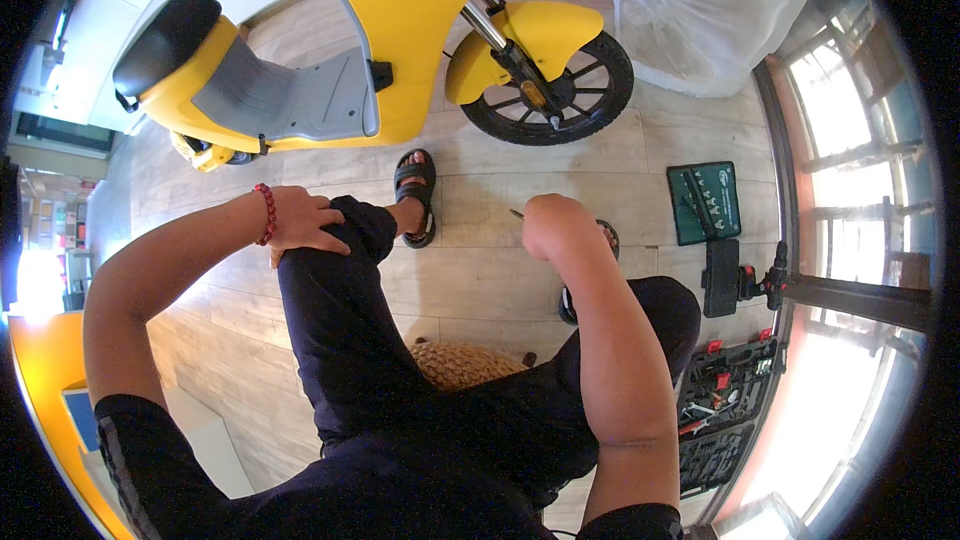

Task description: Repairing a mechanical component on the front fork of a yellow electric scooter.

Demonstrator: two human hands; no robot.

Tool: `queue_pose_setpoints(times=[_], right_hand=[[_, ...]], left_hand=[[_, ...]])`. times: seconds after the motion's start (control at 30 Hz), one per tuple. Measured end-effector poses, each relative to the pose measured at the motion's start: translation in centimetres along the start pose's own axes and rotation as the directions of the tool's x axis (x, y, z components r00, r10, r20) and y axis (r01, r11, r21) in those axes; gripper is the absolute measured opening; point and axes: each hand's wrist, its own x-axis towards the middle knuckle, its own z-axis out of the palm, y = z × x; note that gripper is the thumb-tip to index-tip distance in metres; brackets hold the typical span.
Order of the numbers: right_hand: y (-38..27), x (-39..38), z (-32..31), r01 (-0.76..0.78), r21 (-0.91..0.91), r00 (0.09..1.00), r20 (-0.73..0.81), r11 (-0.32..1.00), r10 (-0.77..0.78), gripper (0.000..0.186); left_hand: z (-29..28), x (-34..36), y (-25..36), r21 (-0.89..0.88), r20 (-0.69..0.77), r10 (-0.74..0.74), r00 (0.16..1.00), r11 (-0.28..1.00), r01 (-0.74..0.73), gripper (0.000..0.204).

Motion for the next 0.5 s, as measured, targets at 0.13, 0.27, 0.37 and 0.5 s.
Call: queue_pose_setpoints(times=[0.13,0.27,0.37,0.5], right_hand=[[-0.02,-0.07,-0.07,0.018,-0.015,1.0,-0.011,1.0,-0.018,0.021],[-0.09,-0.16,-0.32,0.014,-0.03,1.0,0.024,0.999,-0.013,0.021],[-0.07,-0.16,-0.3,0.009,-0.006,1.0,0.012,1.0,-0.009,0.021],[-0.13,-0.19,-0.3,0.027,0.036,0.997,-0.074,0.999,-0.024,0.019]], left_hand=[[-0.02,-0.06,0.0,0.004,-0.006,0.001,1.0,1.0,-0.001,0.104],[-0.15,-0.05,0.05,0.003,0.002,-0.003,1.0,1.0,0.003,0.104],[-0.04,-0.03,0.07,0.005,-0.004,-0.006,1.0,1.0,0.006,0.104],[-0.05,-0.02,0.02,-0.009,-0.002,-0.003,1.0,1.0,0.003,0.103]])
